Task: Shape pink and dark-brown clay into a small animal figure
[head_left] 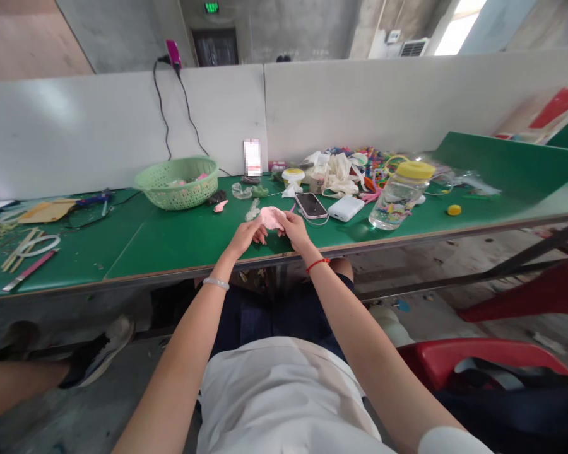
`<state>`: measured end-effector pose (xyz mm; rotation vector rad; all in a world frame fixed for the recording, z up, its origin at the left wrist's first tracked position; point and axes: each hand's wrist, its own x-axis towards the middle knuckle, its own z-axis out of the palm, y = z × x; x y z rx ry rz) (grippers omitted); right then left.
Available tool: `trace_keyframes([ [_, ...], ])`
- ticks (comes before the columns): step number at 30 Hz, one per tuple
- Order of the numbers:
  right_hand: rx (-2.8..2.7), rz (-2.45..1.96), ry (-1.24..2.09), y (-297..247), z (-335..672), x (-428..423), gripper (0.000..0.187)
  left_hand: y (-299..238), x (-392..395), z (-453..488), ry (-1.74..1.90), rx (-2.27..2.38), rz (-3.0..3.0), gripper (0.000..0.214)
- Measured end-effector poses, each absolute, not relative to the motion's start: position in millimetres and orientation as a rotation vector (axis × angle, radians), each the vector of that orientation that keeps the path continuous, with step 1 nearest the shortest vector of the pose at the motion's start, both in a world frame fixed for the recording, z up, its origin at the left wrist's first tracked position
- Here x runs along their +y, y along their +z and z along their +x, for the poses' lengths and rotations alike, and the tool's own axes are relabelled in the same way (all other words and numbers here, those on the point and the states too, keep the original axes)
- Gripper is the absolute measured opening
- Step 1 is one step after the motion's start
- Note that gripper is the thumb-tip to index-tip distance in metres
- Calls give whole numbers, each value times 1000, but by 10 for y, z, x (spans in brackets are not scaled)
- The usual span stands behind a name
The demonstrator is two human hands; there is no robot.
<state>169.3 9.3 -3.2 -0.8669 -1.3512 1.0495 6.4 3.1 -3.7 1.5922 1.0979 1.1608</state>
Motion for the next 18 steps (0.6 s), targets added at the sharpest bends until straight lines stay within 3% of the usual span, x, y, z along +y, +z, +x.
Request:
trace_keyframes([
  [5, -1373, -879, 1037, -39, 1678, 93, 57, 27, -37, 45, 1124, 1081, 1633, 51],
  [18, -1401, -908, 1033, -31, 1687, 61, 54, 28, -37, 9, 1154, 1033, 1614, 59],
])
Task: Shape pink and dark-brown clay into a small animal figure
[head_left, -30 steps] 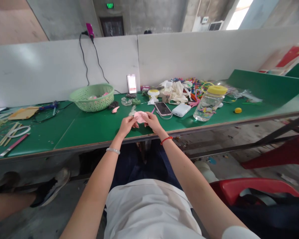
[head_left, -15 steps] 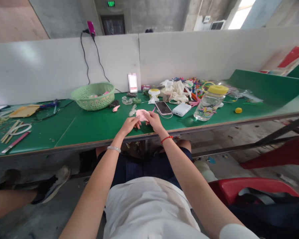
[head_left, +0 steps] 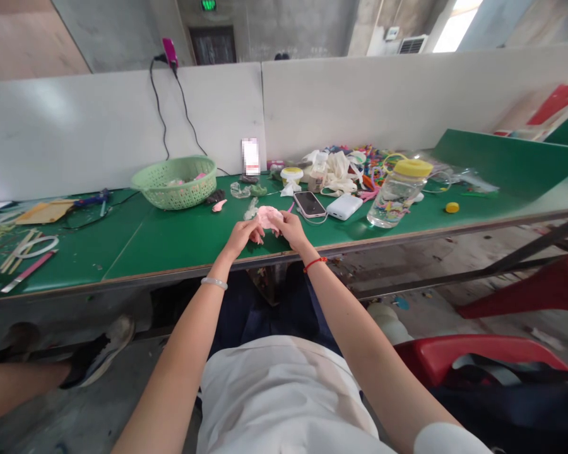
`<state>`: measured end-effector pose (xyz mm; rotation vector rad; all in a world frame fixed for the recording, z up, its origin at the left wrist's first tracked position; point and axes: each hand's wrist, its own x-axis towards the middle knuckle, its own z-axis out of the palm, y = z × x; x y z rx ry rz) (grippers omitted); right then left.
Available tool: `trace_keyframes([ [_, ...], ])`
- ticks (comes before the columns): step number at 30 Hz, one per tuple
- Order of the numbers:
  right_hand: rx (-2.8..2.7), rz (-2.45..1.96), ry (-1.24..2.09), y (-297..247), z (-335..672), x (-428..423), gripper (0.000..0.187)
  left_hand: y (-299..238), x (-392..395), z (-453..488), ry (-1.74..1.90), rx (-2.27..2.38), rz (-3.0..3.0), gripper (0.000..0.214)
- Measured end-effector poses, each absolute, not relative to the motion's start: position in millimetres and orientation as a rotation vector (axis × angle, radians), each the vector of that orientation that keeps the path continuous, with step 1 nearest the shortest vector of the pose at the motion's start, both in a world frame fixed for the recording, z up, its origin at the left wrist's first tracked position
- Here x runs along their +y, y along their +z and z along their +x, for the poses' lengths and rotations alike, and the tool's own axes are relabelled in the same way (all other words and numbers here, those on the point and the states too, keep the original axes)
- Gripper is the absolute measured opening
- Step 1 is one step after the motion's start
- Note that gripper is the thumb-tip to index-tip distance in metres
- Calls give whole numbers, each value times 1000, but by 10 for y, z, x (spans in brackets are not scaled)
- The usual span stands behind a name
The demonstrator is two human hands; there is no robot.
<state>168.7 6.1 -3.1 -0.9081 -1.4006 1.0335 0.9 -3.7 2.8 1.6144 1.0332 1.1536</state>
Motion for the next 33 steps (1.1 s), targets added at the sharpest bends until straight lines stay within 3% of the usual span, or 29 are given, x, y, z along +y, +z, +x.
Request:
trace_keyframes([
  [11, -1457, -834, 1130, 32, 1698, 20, 65, 22, -37, 24, 1176, 1035, 1630, 54],
  [23, -1502, -850, 1125, -5, 1681, 37, 61, 70, -82, 0, 1169, 1062, 1698, 53],
  [33, -1517, -863, 1128, 1, 1678, 34, 61, -46, -7, 43, 1325, 1097, 1638, 65],
])
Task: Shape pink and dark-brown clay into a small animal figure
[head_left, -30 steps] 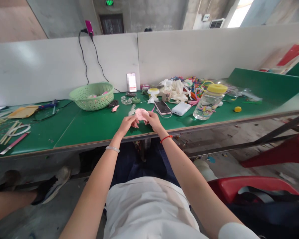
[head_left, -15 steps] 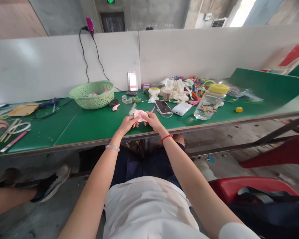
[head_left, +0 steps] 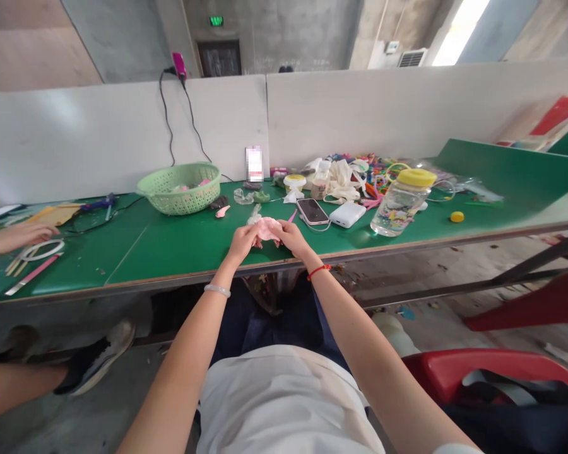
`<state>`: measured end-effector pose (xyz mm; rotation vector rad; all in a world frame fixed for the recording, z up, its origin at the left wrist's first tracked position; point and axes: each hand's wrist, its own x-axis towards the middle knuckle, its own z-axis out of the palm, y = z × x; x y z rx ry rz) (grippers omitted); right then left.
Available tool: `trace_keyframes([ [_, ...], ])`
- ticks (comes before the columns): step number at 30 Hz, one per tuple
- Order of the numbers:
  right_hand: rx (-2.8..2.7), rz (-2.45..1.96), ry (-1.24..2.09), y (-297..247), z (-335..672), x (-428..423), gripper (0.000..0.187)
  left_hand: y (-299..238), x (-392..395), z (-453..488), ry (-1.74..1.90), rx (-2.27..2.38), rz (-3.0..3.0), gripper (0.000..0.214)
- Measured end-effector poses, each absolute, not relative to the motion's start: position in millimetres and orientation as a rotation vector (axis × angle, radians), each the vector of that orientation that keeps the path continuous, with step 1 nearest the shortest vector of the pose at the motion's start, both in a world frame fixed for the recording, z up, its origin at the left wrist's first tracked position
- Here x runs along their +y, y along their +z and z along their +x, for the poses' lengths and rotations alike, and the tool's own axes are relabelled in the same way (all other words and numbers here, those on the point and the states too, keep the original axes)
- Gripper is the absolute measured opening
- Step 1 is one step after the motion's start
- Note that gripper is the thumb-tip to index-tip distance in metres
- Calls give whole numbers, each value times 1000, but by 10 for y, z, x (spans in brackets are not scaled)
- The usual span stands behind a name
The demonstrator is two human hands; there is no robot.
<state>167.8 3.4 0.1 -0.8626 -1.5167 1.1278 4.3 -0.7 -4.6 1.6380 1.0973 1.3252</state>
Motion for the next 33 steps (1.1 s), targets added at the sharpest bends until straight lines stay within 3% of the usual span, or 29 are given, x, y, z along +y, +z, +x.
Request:
trace_keyframes([
  [17, -1377, -894, 1083, -39, 1696, 101, 58, -17, 12, 35, 1377, 1139, 1505, 59],
  [24, -1382, -871, 1093, -33, 1687, 71, 60, 18, -44, 26, 1413, 1129, 1473, 38],
  [33, -1393, -836, 1109, -37, 1699, 74, 57, 7, -9, 15, 1447, 1103, 1450, 47],
])
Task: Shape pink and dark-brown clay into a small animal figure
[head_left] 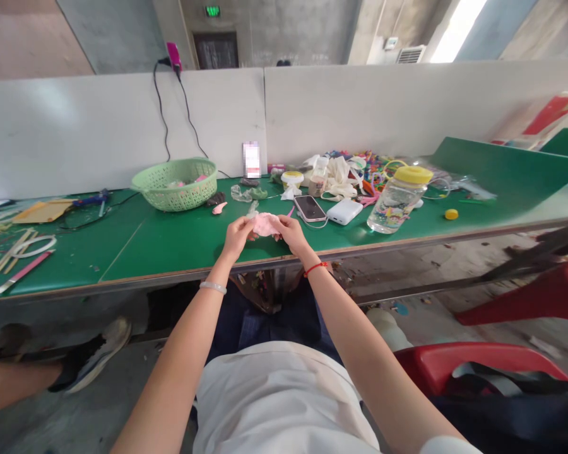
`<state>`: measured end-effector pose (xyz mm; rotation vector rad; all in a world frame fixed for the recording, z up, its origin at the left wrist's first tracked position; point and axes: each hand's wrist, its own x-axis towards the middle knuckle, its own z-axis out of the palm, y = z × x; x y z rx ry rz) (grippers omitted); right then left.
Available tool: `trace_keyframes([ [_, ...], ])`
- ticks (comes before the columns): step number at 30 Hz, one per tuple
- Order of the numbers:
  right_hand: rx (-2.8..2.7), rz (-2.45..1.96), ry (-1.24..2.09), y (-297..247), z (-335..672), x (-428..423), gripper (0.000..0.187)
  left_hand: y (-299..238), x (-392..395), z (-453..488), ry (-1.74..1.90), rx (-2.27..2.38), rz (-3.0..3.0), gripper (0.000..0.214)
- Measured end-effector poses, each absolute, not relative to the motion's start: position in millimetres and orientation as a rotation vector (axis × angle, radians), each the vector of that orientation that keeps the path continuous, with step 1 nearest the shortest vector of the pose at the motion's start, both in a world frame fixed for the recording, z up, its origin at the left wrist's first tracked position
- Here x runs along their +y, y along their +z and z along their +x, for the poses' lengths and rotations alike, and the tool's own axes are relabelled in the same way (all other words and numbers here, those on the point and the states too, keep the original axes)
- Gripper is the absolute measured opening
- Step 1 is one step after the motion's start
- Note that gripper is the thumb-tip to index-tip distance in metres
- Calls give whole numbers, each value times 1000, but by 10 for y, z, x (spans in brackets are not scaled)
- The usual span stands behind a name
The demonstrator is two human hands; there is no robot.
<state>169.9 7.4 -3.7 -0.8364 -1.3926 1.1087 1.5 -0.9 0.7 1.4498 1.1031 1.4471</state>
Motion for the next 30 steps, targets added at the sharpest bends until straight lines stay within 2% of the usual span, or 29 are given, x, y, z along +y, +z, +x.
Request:
trace_keyframes([
  [6, -1410, -819, 1145, -38, 1697, 73, 56, -6, -18, -1, 1493, 1090, 1485, 46],
  [17, -1338, -835, 1101, -60, 1699, 108, 59, -31, -28, 40, 1590, 1093, 1612, 64],
  [25, -1273, -826, 1113, -61, 1719, 112, 59, -15, -28, -32, 1257, 973, 1679, 57],
  [30, -1223, -822, 1109, -66, 1711, 125, 58, -24, -9, -65, 1203, 906, 1627, 59],
])
